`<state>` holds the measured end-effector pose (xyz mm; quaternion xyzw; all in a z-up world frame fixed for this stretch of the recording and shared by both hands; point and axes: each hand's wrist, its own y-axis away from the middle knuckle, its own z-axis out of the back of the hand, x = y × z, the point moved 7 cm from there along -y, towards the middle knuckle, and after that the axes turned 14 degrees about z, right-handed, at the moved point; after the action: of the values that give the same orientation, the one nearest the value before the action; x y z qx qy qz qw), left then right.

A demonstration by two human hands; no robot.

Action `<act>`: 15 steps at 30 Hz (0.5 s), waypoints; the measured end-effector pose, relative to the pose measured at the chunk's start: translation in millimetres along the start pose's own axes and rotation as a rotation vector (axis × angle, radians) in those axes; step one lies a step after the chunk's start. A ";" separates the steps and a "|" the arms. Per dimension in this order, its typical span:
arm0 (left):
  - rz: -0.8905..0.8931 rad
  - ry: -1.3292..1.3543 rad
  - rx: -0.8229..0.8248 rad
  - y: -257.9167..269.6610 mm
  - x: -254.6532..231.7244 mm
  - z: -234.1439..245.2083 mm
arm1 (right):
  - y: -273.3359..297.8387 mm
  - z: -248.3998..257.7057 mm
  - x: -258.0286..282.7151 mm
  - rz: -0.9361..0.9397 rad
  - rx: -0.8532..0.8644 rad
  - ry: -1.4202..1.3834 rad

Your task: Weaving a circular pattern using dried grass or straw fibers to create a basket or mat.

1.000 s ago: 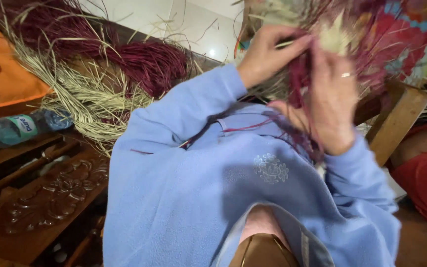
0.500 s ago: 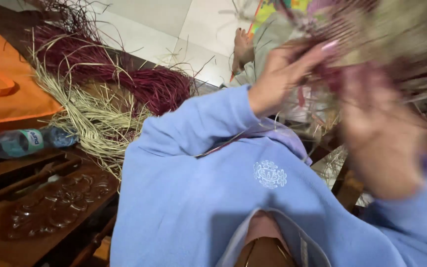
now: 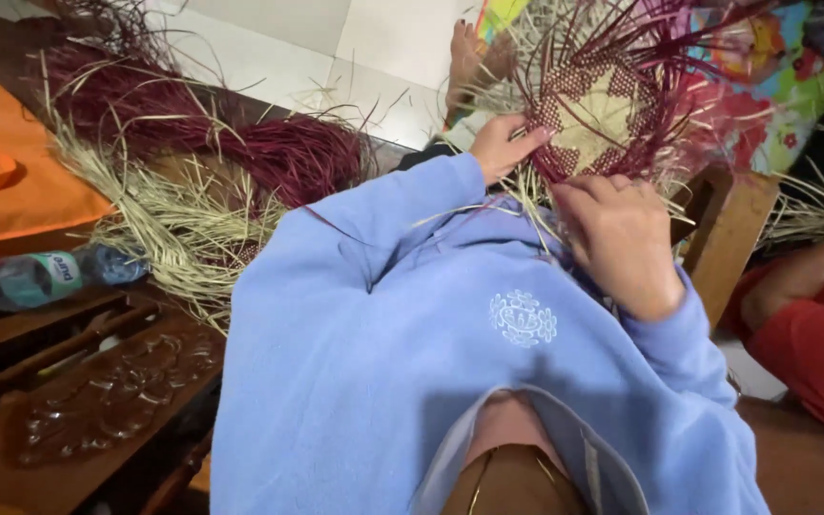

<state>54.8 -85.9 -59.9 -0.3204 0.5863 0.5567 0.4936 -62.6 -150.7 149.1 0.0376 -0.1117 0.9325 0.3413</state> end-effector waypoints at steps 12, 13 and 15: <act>0.029 0.063 0.068 -5.6 7.7 8.9 | -1.4 -71.1 -48.1 0.120 -0.333 -0.150; 0.043 0.078 0.080 -7.5 10.7 9.3 | 3.6 -74.2 -54.4 0.103 -0.423 -0.249; 0.030 0.109 0.087 1.8 2.1 11.4 | 5.6 -79.7 -55.8 0.107 -0.439 -0.271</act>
<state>55.1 -74.1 -60.0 -0.3196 0.6405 0.5199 0.4661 -23.1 -171.3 62.4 0.0814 -0.3579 0.8891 0.2735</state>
